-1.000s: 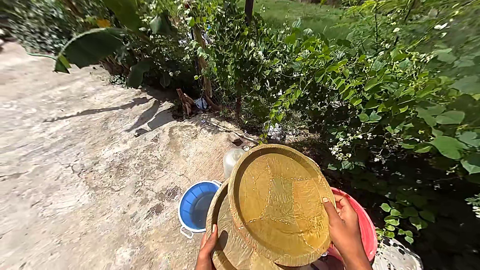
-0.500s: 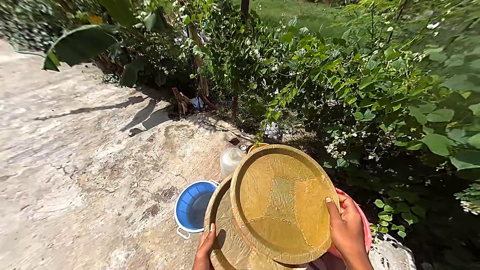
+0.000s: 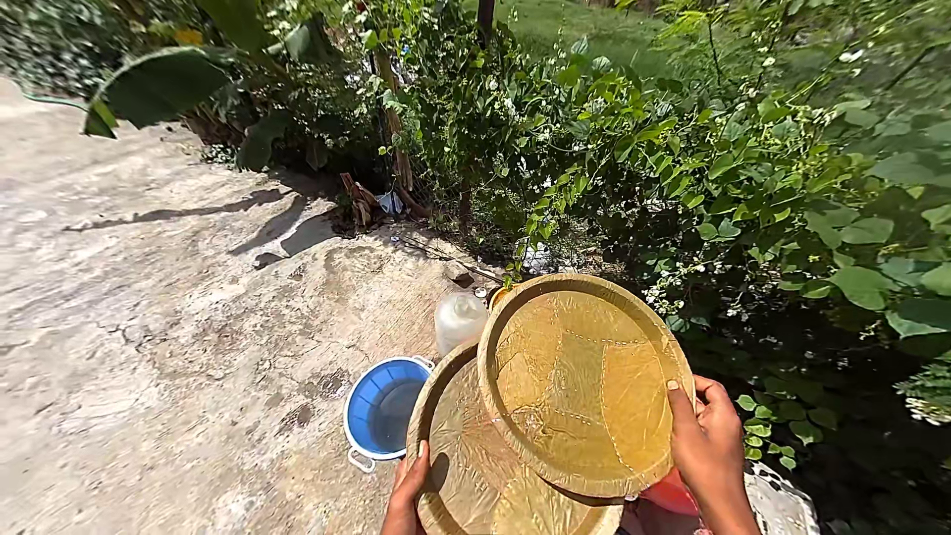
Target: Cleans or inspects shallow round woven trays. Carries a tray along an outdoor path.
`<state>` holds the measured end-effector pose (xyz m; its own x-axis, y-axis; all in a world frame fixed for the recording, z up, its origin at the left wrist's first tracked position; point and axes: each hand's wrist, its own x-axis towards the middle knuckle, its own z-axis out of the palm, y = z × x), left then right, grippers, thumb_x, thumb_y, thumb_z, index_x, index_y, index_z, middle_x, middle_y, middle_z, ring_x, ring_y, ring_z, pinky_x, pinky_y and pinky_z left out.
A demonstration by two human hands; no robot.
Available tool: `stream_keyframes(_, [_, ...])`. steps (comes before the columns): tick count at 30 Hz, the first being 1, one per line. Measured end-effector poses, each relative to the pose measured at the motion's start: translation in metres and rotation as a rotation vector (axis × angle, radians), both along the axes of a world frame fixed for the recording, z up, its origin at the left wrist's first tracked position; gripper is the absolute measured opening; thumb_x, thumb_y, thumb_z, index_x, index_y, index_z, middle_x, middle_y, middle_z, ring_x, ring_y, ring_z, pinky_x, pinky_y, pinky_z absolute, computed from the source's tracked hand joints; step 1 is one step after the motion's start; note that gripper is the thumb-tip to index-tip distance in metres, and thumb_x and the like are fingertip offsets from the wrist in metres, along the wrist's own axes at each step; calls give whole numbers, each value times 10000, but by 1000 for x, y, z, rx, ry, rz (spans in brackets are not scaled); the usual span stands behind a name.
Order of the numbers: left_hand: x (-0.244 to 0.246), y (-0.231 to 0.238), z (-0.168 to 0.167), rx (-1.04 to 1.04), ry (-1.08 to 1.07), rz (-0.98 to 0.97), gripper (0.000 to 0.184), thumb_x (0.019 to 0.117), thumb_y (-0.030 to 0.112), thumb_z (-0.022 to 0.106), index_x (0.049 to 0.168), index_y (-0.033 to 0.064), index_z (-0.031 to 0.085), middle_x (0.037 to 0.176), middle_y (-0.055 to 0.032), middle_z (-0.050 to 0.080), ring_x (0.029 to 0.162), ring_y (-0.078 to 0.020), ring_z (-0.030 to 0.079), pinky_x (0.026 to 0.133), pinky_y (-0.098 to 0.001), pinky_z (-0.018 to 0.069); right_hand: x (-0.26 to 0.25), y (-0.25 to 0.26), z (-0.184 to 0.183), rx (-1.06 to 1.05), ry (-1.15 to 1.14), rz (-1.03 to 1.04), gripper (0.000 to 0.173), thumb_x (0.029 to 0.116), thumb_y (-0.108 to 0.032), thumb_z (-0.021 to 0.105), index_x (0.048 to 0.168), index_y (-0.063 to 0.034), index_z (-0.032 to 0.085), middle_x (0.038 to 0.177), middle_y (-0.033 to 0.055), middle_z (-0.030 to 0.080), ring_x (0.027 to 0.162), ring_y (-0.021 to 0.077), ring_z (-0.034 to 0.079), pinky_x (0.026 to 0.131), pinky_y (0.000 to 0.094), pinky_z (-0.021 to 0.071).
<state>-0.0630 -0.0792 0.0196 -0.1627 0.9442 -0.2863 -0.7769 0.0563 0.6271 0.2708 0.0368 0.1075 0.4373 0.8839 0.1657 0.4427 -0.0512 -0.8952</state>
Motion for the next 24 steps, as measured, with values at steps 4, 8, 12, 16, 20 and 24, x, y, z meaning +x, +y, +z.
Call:
stream_keyframes(4, [1, -1, 1, -15, -8, 7, 638, 920, 420, 730, 1372, 60, 461, 1101, -120, 739, 1008, -202, 734, 903, -414, 610, 2, 0, 1, -2, -29, 3, 228, 1019, -223, 550, 1178, -66, 597, 788, 57, 689, 647, 163, 693, 575, 364, 596])
stream_keyframes(8, [2, -1, 0, -14, -35, 9, 632, 905, 425, 747, 1346, 51, 494, 1084, -141, 741, 988, -227, 741, 890, -432, 613, 4, 1, 10, 23, -101, 6, 258, 1015, -256, 549, 1203, -83, 588, 793, 40, 687, 645, 144, 684, 571, 358, 587])
stream_keyframes(12, [5, 0, 4, -34, -25, 21, 680, 894, 437, 750, 1372, 45, 466, 1095, -139, 734, 993, -217, 737, 882, -425, 616, 4, 2, 28, 122, -206, 12, 302, 1010, -294, 542, 1216, -76, 577, 753, 10, 657, 590, 93, 638, 535, 307, 553])
stream_keyframes(16, [9, 2, 10, -71, -16, 30, 655, 923, 421, 706, 1389, 42, 445, 1100, -130, 730, 989, -207, 735, 875, -415, 619, 2, 1, 51, 295, -339, 18, 342, 1021, -296, 546, 1227, -24, 567, 772, -2, 624, 586, 18, 566, 542, 218, 502])
stream_keyframes(20, [11, 4, 9, -72, -14, 26, 628, 921, 415, 706, 1364, 42, 463, 1049, -130, 735, 948, -209, 742, 840, -410, 627, 1, -5, 68, 542, -483, 10, 395, 1025, -242, 568, 1218, 101, 543, 924, 111, 658, 716, -16, 597, 666, 164, 518])
stream_keyframes(24, [12, 6, 9, -47, -12, 18, 604, 929, 385, 704, 1352, 20, 474, 1070, -142, 737, 963, -214, 744, 856, -409, 626, 1, -11, 78, 784, -615, -32, 350, 1038, -223, 554, 1167, 99, 507, 1006, 171, 650, 899, 28, 649, 818, 198, 542])
